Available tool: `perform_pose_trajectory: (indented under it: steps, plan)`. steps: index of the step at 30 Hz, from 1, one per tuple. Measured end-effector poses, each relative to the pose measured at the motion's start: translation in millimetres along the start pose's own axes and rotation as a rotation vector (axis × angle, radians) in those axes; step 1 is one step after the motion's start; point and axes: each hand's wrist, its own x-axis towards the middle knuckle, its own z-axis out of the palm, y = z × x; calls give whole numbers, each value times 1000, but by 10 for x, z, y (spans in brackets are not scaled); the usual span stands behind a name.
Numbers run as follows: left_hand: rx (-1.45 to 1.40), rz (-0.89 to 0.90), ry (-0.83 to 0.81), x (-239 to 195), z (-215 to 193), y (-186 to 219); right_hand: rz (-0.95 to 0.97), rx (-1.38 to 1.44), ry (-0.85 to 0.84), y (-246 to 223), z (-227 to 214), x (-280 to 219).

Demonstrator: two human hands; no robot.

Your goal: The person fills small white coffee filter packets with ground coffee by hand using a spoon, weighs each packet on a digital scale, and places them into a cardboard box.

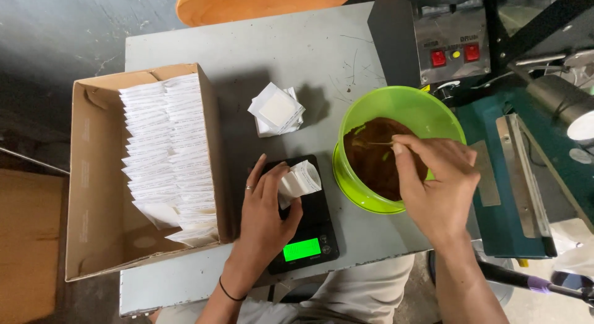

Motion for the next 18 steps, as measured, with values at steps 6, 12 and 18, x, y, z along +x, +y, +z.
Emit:
perform_pose_trajectory:
  steps: [6, 12, 18]
  plan:
    - [0, 16, 136, -29, 22, 13, -116, 130, 26, -8, 99, 81]
    - [-300, -37, 156, -94, -42, 46, -34, 128, -90, 48, 94, 46]
    - [-313, -30, 127, -131, -64, 40, 45, 108, -161, 79, 100, 10]
